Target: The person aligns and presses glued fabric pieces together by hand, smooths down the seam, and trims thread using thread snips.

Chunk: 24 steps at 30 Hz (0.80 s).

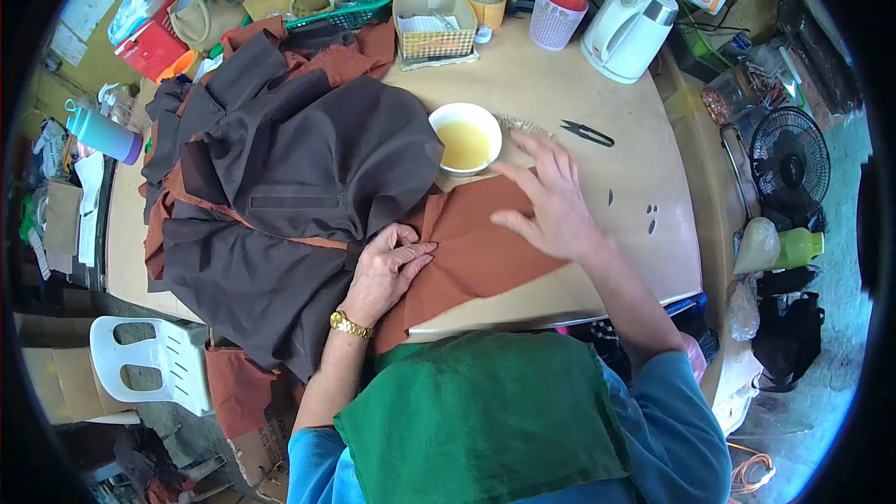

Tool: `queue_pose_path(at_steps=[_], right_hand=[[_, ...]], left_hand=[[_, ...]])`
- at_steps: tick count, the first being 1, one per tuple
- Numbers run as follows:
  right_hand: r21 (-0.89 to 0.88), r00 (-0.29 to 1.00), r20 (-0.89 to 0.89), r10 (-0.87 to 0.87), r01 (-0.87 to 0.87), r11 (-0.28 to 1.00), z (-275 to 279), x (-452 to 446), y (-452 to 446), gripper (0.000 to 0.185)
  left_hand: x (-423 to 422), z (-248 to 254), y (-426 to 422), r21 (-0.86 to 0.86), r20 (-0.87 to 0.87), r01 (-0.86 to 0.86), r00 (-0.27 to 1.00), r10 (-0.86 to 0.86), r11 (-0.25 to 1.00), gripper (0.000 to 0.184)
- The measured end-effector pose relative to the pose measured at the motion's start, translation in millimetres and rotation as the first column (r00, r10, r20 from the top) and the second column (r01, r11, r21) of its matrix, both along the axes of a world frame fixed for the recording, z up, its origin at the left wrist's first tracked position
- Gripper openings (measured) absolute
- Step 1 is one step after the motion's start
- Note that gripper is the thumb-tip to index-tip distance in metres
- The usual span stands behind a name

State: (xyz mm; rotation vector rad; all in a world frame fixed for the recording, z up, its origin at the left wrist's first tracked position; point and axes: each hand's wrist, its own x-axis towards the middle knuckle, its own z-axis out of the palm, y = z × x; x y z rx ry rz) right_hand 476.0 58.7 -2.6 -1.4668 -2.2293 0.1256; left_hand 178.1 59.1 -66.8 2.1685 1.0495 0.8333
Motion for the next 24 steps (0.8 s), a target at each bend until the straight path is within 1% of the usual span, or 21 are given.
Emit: queue_pose_path(at_steps=[1,3,4,6,7,9,12,16,18,19,21,22,24], right_hand=[[-0.001,1.000,-0.001,-0.003,0.003,1.000,0,-4,13,0.059],[0.017,0.989,0.145,0.004,-0.006,1.000,0,-12,37,0.057],[0.020,0.989,0.147,0.003,-0.006,1.000,-2,-14,47,0.057],[-0.039,0.970,0.244,0.021,-0.012,0.999,-7,-19,61,0.056],[-0.037,0.969,0.246,0.023,-0.014,0.999,-6,-20,66,0.056],[-0.149,0.932,0.358,0.062,-0.008,0.989,-4,-22,71,0.061],[-0.150,0.934,0.351,0.061,-0.008,0.989,-1,-22,74,0.060],[-0.166,0.921,0.378,0.090,-0.028,0.986,1,-20,75,0.059],[0.057,0.989,0.151,0.002,-0.010,0.998,4,-16,75,0.056],[0.058,0.988,0.152,0.005,-0.014,0.998,7,-13,74,0.056],[-0.060,0.992,0.126,0.014,-0.006,0.998,15,-6,68,0.049],[-0.060,0.992,0.125,0.012,-0.004,0.998,14,-3,65,0.049],[-0.093,0.982,0.168,0.091,-0.076,0.993,12,4,61,0.044]], left_hand=[[0,1,0,-0.001,-0.001,0.003,1.000,-0.003,1.000,0.023],[1,5,0,0.049,0.012,0.014,1.000,-0.015,0.999,0.022],[1,5,0,0.052,0.014,0.014,1.000,-0.015,0.999,0.022],[-1,3,0,0.043,0.000,0.022,1.000,-0.022,0.999,0.022],[-1,2,1,0.045,0.003,0.020,1.000,-0.020,0.999,0.022],[-2,0,0,0.028,0.018,0.024,1.000,-0.025,0.999,0.021],[-2,2,1,0.061,0.013,0.030,0.999,-0.030,0.998,0.022],[-1,2,0,0.042,0.013,0.024,1.000,-0.024,0.999,0.021],[-2,0,0,0.056,0.015,0.024,1.000,-0.025,0.998,0.021],[-2,0,0,0.057,0.016,0.020,1.000,-0.021,0.998,0.021],[-2,1,0,0.026,0.016,0.019,1.000,-0.019,1.000,0.023],[-2,0,0,0.026,0.016,0.021,1.000,-0.021,0.999,0.023],[-2,-1,0,0.036,0.019,0.023,1.000,-0.024,0.999,0.022]])
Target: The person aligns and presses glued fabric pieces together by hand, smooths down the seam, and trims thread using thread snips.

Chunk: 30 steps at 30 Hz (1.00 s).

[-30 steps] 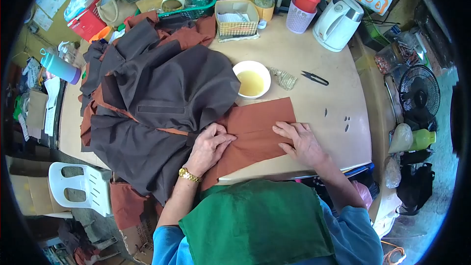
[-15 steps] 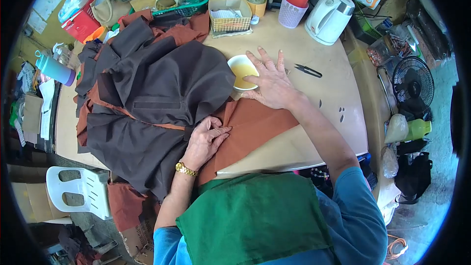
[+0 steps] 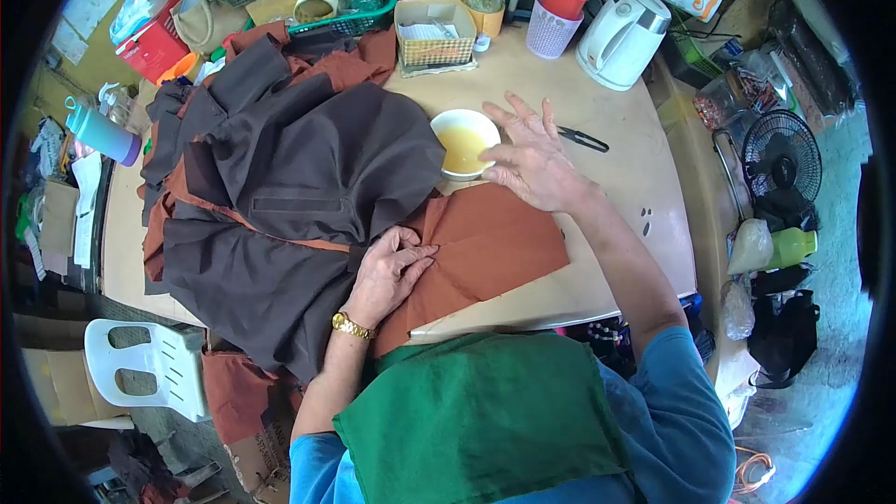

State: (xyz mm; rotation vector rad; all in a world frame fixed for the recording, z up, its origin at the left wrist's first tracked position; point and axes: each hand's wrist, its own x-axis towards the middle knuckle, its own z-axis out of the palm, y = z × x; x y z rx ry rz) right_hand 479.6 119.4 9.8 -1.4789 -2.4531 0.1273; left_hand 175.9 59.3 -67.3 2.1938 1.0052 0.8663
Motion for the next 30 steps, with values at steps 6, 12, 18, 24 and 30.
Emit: queue_pose_path(at_steps=[6,12,18,24,30], right_hand=[[0.090,0.998,0.060,0.013,-0.018,0.996,10,0,-13,0.031],[0.020,0.778,-0.628,0.001,0.015,1.000,26,-2,-31,0.038],[-0.280,0.386,-0.922,-0.039,-0.592,0.756,-50,-47,-57,0.034],[-0.325,0.699,-0.695,0.170,-0.516,0.792,-65,-42,-55,0.056],[-0.330,0.788,-0.519,0.333,-0.543,0.772,-52,-50,-50,0.053]], left_hand=[[1,2,0,0.023,-0.029,-0.008,1.000,0.009,1.000,0.022],[1,2,-1,-0.015,-0.006,-0.006,1.000,0.006,1.000,0.021],[-3,3,1,-0.045,-0.033,0.006,0.999,-0.008,0.999,0.025],[-17,12,5,0.005,-0.165,0.025,0.986,-0.024,1.000,0.042],[-24,22,14,-0.098,-0.192,0.112,0.973,-0.129,0.989,0.055]])
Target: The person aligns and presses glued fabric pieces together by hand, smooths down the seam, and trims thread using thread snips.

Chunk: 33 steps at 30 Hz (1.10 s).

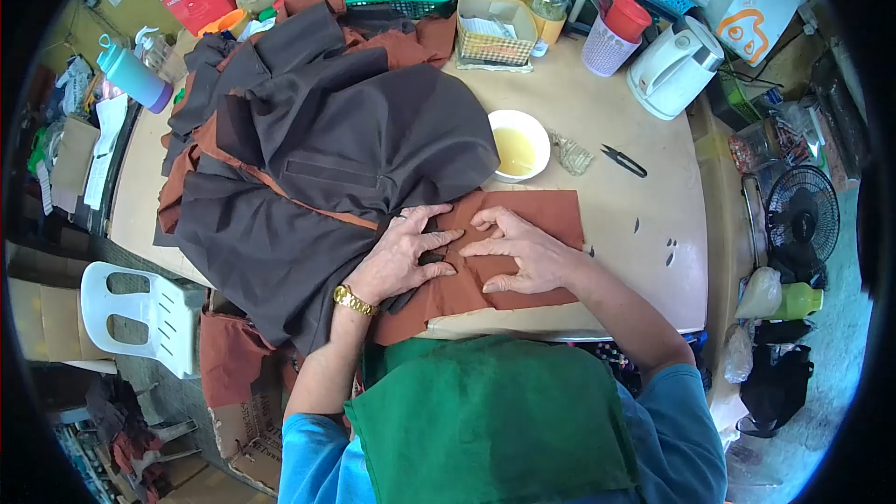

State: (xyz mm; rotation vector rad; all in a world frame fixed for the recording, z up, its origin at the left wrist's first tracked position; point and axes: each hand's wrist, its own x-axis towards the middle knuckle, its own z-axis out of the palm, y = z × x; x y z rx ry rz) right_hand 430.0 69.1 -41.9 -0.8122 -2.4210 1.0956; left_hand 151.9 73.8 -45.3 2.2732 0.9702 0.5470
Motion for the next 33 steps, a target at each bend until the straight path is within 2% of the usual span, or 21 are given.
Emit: queue_pose_path(at_steps=[8,10,17,22,28,33], right_hand=[[0.166,0.983,0.177,0.057,-0.087,0.982,2,-13,8,0.061],[0.206,0.975,0.215,0.062,-0.108,0.973,3,-16,9,0.063],[0.213,0.984,0.160,0.083,-0.117,0.970,-4,-4,13,0.065],[0.258,0.954,0.278,0.113,-0.188,0.948,5,-11,16,0.060],[0.334,0.954,0.261,0.150,-0.235,0.913,3,3,25,0.058],[0.279,0.911,0.373,0.177,-0.292,0.915,16,-13,25,0.055]], left_hand=[[-1,-1,2,-0.006,-0.005,0.015,1.000,-0.015,1.000,0.059],[-2,-1,2,-0.055,-0.019,0.013,1.000,-0.014,0.998,0.062],[-2,-2,3,-0.011,-0.021,0.035,0.999,-0.036,0.999,0.062],[-3,-1,4,-0.046,-0.040,0.028,0.999,-0.030,0.999,0.063],[-6,0,8,-0.072,-0.051,0.065,0.996,-0.069,0.995,0.064],[-4,2,8,-0.030,-0.042,0.080,0.996,-0.081,0.996,0.061]])
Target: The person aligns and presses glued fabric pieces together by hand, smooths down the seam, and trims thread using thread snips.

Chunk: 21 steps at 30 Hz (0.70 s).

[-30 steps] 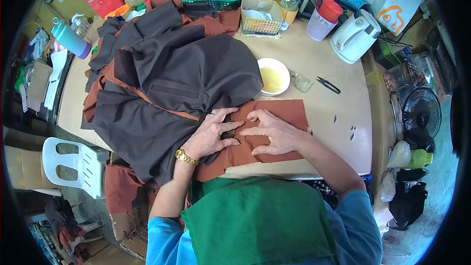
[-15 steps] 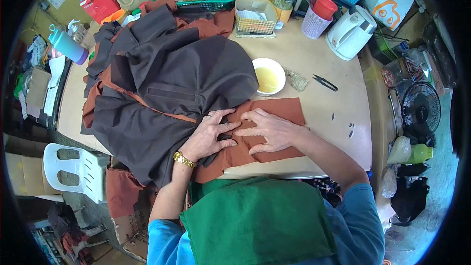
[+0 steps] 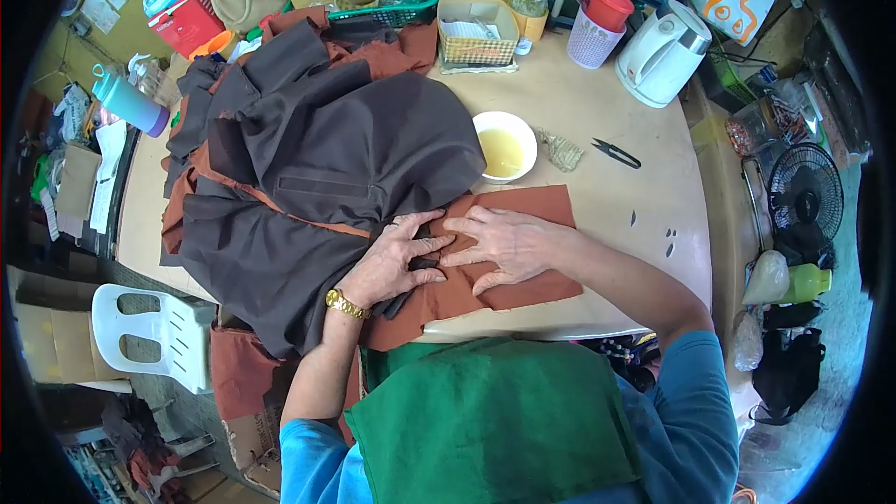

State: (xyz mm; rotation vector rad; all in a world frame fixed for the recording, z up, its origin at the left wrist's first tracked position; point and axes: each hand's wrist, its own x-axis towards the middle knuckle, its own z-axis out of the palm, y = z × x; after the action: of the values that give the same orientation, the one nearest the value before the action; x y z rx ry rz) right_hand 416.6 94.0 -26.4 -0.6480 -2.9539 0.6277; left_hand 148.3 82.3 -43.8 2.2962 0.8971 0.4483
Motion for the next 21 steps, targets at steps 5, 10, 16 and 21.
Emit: queue_pose_path(at_steps=[5,10,16,21], right_hand=[[-0.017,1.000,-0.011,-0.004,0.004,1.000,-1,8,1,0.053],[-0.022,0.998,-0.043,-0.037,0.036,0.999,-5,20,-2,0.049],[0.089,0.999,-0.005,-0.035,0.035,0.995,5,29,-8,0.050],[0.100,1.000,-0.013,-0.018,0.019,0.995,5,27,-6,0.047]], left_hand=[[-3,-2,2,-0.043,-0.029,0.011,1.000,-0.012,0.999,0.065],[-5,2,4,-0.061,-0.026,0.041,0.999,-0.042,0.997,0.066],[3,-6,-9,0.062,-0.087,-0.102,0.990,0.108,0.993,0.078],[4,-4,-6,0.140,-0.186,-0.042,0.980,0.068,0.989,0.087]])
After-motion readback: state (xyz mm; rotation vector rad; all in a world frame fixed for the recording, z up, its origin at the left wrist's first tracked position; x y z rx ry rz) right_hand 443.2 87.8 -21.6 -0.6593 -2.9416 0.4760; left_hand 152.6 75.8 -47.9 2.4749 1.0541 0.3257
